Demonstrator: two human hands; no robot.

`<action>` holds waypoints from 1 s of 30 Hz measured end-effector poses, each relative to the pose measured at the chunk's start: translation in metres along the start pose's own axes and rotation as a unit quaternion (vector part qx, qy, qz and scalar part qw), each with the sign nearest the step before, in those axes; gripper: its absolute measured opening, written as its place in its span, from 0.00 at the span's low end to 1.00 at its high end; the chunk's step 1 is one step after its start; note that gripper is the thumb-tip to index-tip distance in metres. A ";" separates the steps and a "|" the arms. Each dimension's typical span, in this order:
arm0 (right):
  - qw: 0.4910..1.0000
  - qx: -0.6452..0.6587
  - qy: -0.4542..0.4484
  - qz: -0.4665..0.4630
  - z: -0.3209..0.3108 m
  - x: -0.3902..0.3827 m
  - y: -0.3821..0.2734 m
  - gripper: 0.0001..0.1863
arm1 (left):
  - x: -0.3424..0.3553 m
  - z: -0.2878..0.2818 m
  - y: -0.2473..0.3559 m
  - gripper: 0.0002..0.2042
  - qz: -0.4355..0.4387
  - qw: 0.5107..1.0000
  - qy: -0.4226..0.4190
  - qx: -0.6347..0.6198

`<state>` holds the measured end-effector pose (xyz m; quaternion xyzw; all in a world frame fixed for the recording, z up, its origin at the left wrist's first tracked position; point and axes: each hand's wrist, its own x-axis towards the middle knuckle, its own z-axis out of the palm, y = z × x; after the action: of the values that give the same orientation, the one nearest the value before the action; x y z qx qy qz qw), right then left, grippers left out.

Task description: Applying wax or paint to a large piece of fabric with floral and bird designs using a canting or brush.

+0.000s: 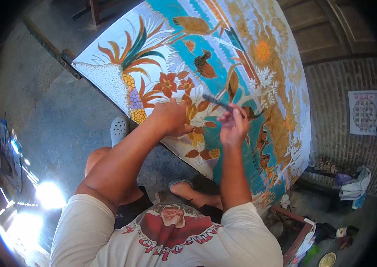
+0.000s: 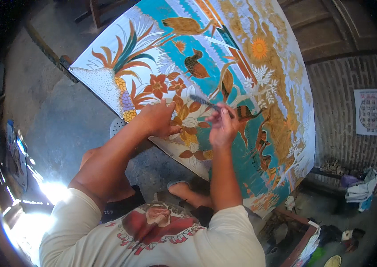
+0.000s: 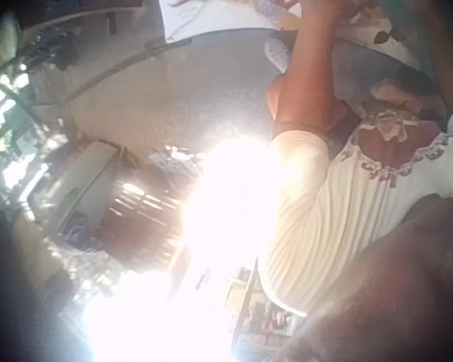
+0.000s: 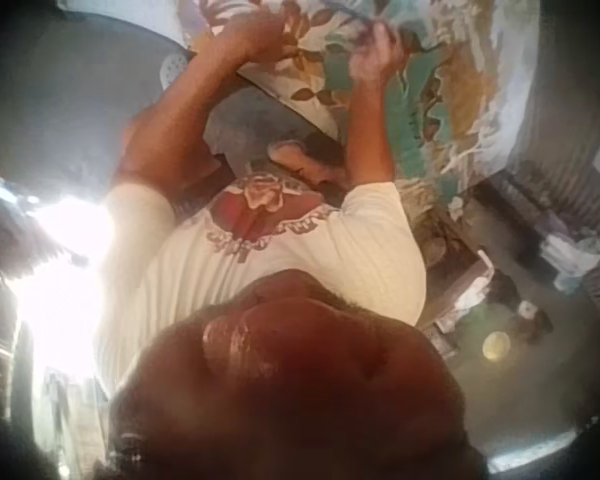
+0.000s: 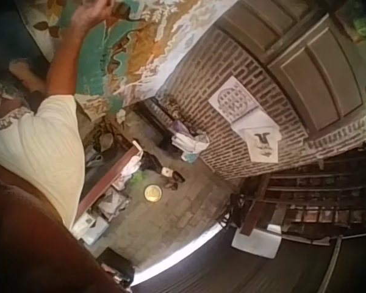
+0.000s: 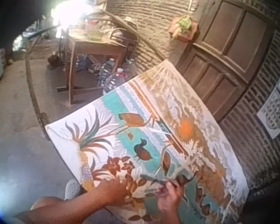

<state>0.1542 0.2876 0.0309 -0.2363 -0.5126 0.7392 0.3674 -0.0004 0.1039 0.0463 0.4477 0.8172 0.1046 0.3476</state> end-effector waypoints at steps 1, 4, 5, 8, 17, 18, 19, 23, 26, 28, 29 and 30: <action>0.999 0.024 0.014 0.028 -0.015 -0.012 -0.008 0.11 | -0.001 -0.002 0.003 0.49 0.007 1.000 0.001 0.007; 0.996 0.037 0.055 0.055 -0.057 -0.037 -0.033 0.12 | -0.001 -0.001 0.005 0.49 0.038 0.999 0.001 0.003; 0.992 0.062 0.085 0.071 -0.070 -0.043 -0.044 0.12 | 0.003 0.004 0.004 0.49 0.055 0.998 0.007 0.002; 0.980 0.098 0.144 0.095 -0.104 -0.062 -0.083 0.14 | 0.009 0.014 0.001 0.47 0.097 0.995 0.025 0.008; 0.967 0.117 0.221 0.055 -0.226 -0.167 -0.167 0.17 | 0.000 0.051 0.018 0.33 0.257 0.964 -0.042 -0.050; 0.965 0.122 0.227 0.048 -0.246 -0.186 -0.170 0.17 | -0.003 0.050 0.029 0.33 0.263 0.963 -0.045 -0.042; 0.958 0.118 0.257 0.044 -0.267 -0.205 -0.172 0.17 | -0.010 0.048 0.043 0.34 0.207 0.970 -0.120 -0.046; 0.919 0.148 0.362 0.053 -0.326 -0.272 -0.158 0.18 | -0.010 0.080 0.045 0.37 0.120 0.968 -0.221 -0.018; 0.887 0.203 0.413 0.041 -0.351 -0.317 -0.146 0.18 | -0.027 0.101 0.065 0.40 0.113 0.965 -0.235 0.012; 0.884 0.231 0.403 0.047 -0.359 -0.329 -0.136 0.20 | -0.028 0.132 0.063 0.42 0.161 0.942 -0.254 0.149; 0.886 0.260 0.384 0.021 -0.363 -0.334 -0.131 0.19 | -0.037 0.144 0.063 0.44 0.176 0.942 -0.239 0.156; 0.886 0.288 0.364 -0.004 -0.366 -0.337 -0.128 0.19 | -0.043 0.160 0.064 0.44 0.172 0.942 -0.240 0.161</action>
<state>0.6668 0.2628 0.0081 -0.3706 -0.1088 0.7148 0.5830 0.1633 0.0835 -0.0205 0.6434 0.6256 -0.0804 0.4338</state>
